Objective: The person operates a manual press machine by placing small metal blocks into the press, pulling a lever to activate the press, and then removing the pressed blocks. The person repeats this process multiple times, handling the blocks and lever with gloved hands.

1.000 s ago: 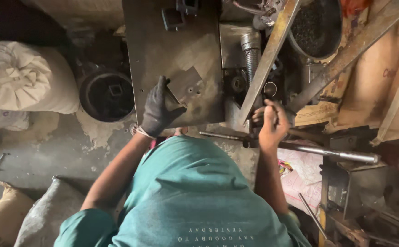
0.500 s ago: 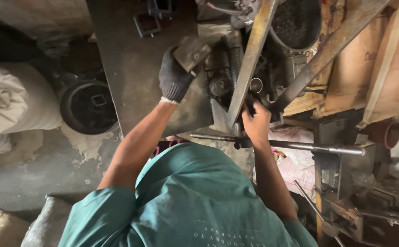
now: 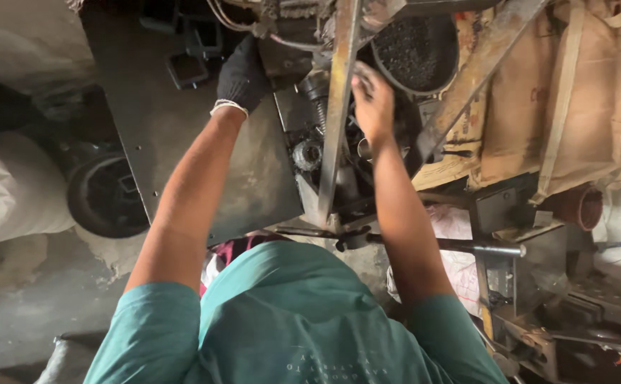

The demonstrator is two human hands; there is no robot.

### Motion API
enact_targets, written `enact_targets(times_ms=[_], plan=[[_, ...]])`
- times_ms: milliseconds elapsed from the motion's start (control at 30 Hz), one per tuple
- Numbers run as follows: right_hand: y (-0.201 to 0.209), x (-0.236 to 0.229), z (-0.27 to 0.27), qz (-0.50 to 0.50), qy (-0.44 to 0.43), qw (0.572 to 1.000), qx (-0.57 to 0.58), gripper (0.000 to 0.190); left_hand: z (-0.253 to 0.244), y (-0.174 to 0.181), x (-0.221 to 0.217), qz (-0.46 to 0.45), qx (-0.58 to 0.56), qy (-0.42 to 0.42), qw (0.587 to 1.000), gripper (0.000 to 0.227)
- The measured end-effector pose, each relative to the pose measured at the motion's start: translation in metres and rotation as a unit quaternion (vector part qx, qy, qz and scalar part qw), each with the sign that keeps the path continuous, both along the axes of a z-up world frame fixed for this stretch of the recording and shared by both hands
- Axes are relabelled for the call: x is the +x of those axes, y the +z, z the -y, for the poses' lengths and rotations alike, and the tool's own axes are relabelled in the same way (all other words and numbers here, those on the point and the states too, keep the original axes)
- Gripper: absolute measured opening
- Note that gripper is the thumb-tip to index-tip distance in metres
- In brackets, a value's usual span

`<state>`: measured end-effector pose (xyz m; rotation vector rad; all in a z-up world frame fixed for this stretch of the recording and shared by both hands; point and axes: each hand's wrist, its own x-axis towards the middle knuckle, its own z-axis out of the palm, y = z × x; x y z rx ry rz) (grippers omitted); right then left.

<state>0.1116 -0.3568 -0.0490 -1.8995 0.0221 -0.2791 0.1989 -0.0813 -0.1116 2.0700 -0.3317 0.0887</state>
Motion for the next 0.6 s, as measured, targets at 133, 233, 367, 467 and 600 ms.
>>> enact_targets(times_ms=[133, 233, 367, 467, 600], plan=[[-0.048, 0.042, 0.000, -0.118, -0.057, 0.991, -0.007, 0.022, -0.001, 0.006, 0.001, -0.041, 0.099, 0.008, 0.994, 0.064], [-0.080, 0.056, 0.004, -0.166, -0.061, 0.979, 0.101, 0.019, -0.010, 0.005, -0.015, -0.051, 0.041, -0.038, 0.997, 0.043], [-0.112, 0.059, 0.020, -0.149, -0.003, 0.966, 0.210, 0.020, 0.004, 0.008, -0.029, -0.042, 0.062, -0.014, 0.997, 0.033], [-0.127, 0.057, 0.026, -0.108, 0.021, 0.977, 0.184, 0.023, 0.026, 0.013, -0.026, -0.065, 0.118, 0.042, 0.990, 0.045], [-0.127, 0.058, 0.024, -0.102, -0.072, 0.974, 0.192, 0.029, 0.060, 0.014, -0.019, -0.054, 0.104, 0.021, 0.993, 0.040]])
